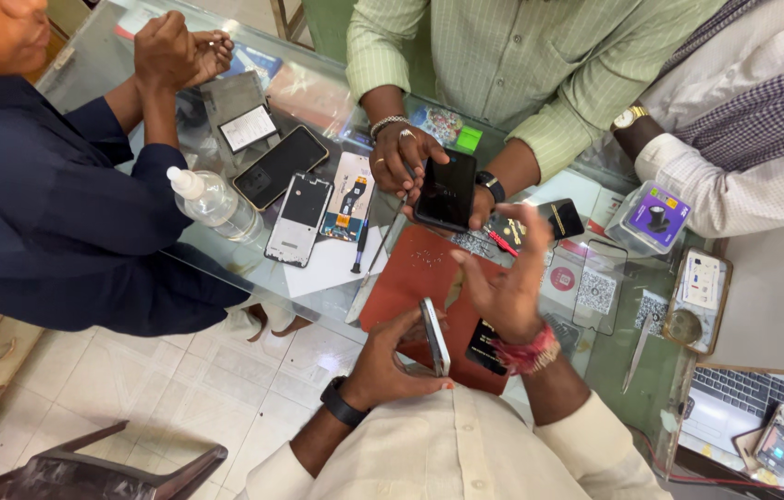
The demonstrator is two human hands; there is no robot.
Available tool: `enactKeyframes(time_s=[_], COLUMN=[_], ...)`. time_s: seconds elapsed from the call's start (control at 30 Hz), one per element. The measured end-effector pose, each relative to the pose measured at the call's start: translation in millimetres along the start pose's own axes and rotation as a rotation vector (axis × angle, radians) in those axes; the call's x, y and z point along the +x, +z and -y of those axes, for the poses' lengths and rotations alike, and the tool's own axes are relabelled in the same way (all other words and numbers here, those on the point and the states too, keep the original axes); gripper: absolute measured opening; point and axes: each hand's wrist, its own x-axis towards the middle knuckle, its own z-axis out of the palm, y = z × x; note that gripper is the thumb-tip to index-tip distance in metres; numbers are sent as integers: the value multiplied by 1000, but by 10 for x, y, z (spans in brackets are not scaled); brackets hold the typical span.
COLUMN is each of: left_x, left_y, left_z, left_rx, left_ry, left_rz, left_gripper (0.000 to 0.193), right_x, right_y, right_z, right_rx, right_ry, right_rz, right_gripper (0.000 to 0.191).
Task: The person uses a small tool to pry and separate the screen assembly from the smartphone body. They then lift the screen, expose the internal components, and continue manipulating the device while another person handles a separate phone nearby.
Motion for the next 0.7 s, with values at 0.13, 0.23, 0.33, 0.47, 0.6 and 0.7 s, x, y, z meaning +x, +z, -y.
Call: enactKeyframes(time_s=[0.13, 0.23, 0.33, 0.47, 0.6, 0.7], left_x=[15, 150, 301, 418, 532, 580], left_y=[31, 101, 202, 344, 548, 658], left_z=[1, 60, 129, 201, 308, 405], left_rx=[-72, -222, -455, -670, -803, -877], left_ry=[-42, -11, -2, -34, -26, -44], left_rz=[-37, -62, -64, -50, -8, -6], left_gripper=[88, 83, 78, 80, 79, 76], right_x=[-122, -216, -345, -595, -841, -923], right_y=[-316, -499, -605, -737, -882, -909], right_z=[147, 231, 284, 310, 330, 305], right_rx=[-19, -69, -24, 25, 30, 70], right_ry=[-49, -41, -37, 61, 233, 276], right_rz=[10, 191, 308, 304, 327, 324], right_gripper=[94, 85, 79, 74, 72, 74])
